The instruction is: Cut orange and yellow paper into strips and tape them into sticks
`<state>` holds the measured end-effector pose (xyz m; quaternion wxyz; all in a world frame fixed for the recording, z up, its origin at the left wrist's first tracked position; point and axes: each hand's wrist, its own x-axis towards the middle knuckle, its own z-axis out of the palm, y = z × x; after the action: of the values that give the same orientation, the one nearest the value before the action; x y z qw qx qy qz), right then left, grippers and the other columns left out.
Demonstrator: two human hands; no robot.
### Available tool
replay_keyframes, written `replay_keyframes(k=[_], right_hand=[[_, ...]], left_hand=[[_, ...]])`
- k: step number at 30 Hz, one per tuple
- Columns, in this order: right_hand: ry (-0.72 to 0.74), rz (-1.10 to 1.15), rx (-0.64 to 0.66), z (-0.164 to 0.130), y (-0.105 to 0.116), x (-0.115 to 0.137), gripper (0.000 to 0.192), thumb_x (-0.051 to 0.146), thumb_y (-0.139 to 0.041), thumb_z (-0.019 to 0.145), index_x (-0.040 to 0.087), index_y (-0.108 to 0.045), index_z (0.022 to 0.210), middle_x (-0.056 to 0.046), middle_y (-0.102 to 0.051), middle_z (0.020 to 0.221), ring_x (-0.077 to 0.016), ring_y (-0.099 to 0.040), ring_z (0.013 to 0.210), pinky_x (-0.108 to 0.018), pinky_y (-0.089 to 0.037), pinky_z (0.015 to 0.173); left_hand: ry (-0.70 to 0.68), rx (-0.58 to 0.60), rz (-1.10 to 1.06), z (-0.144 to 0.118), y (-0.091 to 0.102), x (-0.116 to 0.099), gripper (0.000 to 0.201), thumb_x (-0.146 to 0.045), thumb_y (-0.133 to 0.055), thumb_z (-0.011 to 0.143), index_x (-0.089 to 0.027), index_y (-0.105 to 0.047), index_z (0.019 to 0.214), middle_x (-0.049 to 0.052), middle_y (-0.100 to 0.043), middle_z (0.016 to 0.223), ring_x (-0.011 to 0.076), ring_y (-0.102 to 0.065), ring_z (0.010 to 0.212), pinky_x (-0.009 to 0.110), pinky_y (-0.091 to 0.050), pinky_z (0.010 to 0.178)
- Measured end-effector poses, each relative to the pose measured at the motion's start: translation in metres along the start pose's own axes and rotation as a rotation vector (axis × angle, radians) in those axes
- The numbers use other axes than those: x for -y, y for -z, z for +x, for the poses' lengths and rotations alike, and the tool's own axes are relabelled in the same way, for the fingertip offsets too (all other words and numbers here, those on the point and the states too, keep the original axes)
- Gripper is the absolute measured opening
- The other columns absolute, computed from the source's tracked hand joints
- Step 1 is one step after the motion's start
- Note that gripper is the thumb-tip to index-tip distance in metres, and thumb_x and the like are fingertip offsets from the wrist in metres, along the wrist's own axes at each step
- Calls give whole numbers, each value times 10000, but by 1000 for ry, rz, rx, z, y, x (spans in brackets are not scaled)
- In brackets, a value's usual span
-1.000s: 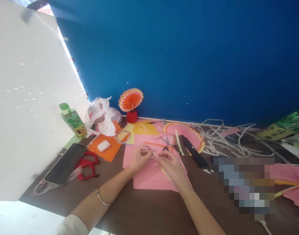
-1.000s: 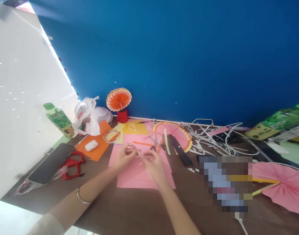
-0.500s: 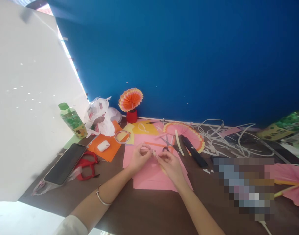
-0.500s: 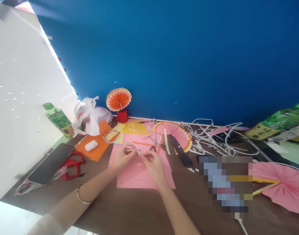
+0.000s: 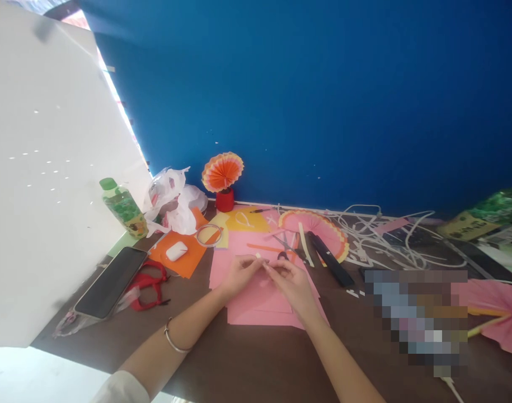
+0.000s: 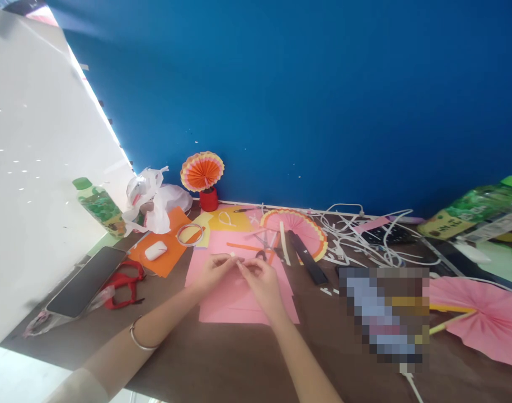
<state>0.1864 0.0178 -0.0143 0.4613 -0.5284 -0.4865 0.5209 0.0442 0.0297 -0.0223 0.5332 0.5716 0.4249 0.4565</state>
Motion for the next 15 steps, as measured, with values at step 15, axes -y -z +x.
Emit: replay_keyframes(k=[15], right_hand=[[205,-260,27,9,7,-13,346,478,-608,672,170,-662,820,-77,-620,859,-192,-626,768,-300,-528,703]], left_hand=[[17,-145,-58,5,0,11,292,-394,-513,784,-140,-643,718,59,-662,756,190,-613,768,301,-466,739]])
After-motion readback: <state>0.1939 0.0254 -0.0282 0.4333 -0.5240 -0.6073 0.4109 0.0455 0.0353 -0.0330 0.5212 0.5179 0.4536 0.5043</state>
